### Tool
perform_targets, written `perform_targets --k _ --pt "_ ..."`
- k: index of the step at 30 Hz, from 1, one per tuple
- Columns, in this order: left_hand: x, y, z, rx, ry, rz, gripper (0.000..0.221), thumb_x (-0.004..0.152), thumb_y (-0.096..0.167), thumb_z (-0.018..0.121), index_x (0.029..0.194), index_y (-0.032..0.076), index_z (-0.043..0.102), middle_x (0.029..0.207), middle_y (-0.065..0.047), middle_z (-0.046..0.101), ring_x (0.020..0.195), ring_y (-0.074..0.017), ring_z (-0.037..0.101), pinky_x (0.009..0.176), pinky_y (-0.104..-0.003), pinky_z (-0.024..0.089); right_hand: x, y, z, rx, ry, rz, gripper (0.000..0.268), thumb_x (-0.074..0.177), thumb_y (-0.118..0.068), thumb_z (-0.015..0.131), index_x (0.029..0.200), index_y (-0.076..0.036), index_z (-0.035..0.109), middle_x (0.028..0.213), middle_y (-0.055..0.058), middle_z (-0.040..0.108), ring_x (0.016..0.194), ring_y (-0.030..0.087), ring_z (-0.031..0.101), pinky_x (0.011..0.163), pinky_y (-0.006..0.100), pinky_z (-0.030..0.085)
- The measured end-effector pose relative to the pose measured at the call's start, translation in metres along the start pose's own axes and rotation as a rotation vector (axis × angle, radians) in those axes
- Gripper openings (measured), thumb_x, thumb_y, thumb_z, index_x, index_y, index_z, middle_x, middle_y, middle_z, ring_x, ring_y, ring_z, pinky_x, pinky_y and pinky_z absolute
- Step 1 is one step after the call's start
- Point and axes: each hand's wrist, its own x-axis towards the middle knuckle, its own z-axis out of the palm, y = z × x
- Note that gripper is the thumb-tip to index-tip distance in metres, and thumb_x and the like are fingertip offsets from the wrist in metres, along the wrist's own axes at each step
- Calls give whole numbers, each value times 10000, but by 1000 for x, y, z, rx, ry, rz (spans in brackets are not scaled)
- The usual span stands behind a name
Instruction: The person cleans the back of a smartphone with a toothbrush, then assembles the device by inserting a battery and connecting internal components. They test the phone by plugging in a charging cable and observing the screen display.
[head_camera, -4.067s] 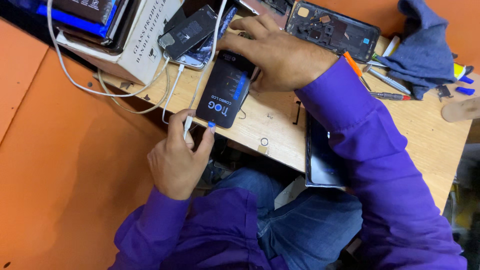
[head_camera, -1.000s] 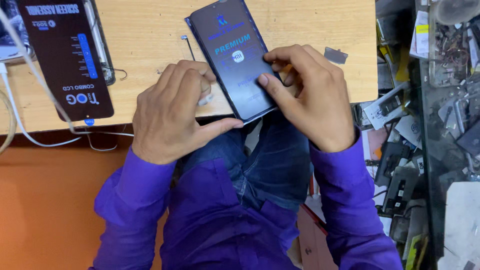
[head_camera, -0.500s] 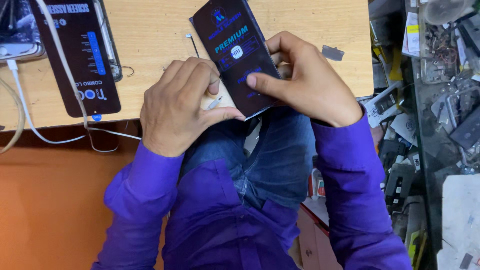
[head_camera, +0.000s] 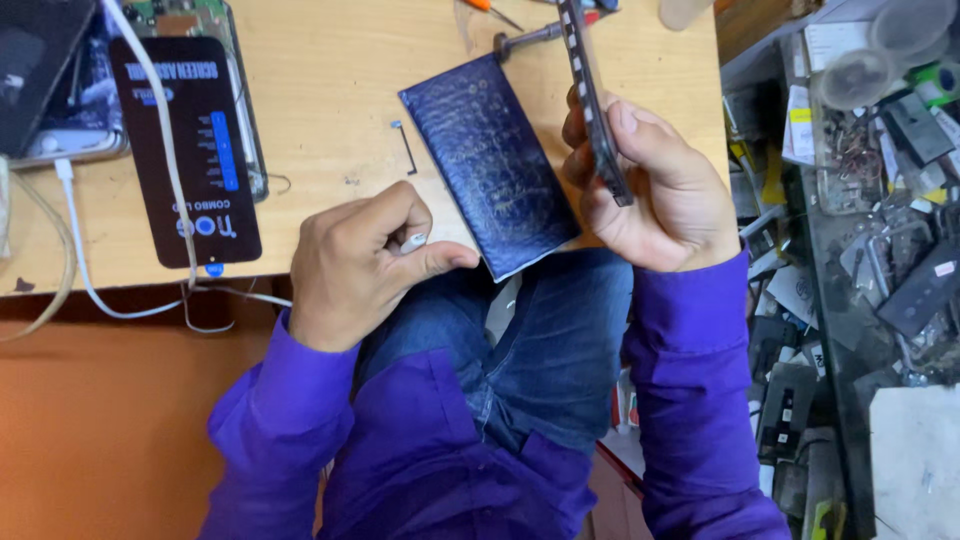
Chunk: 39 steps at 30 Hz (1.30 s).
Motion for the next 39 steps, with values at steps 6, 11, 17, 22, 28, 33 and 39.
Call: perform_targets --k 6,11,17,22,28,33,39 --pt "1 -2 -3 -7 -46 -65 455 920 458 726 769 52 589 619 -101 562 534 -247 558 516 -372 410 13 2 7 363 -90 33 324 1174 -149 543 1356 108 469 1201 104 604 1125 180 669 970 298 641" --pt "1 2 -4 -31 -55 -111 480 1075 444 496 809 52 568 629 -105 561 598 -286 602 567 -388 431 15 5 11 412 -99 20 318 1167 -142 537 1334 121 474 1201 119 597 1141 197 668 966 297 643" --pt "4 6 -12 -308 -125 -153 371 1001 367 365 800 76 478 637 -52 512 544 -229 539 557 -344 413 16 2 4 387 -57 12 302 1160 -125 545 1360 96 494 1207 104 604 1101 181 676 930 307 639" --pt "8 12 -11 -186 -123 -182 351 1009 345 407 813 71 507 637 -71 525 545 -235 558 560 -356 421 18 3 5 -43 -42 -126 264 1179 -61 589 1392 40 469 1214 118 628 1057 172 676 905 332 607" --pt "16 16 -6 -24 -107 -167 221 1006 239 514 868 76 572 619 -86 564 559 -276 605 559 -393 426 19 8 -2 -344 221 -246 587 981 12 618 1515 -10 375 1276 105 626 1113 168 682 978 356 585" --pt "21 18 -2 40 -96 -200 167 986 199 560 868 85 594 613 -71 591 540 -256 612 541 -391 431 19 11 -29 -68 9 -181 413 1144 -13 610 1483 59 386 1244 152 614 1098 216 692 948 325 588" --pt "22 18 2 95 -79 -241 148 959 189 585 858 82 603 622 -73 596 517 -245 592 526 -383 420 5 7 -26 434 -146 -95 402 1132 -94 584 1463 44 402 1238 131 569 1149 243 693 923 314 637"
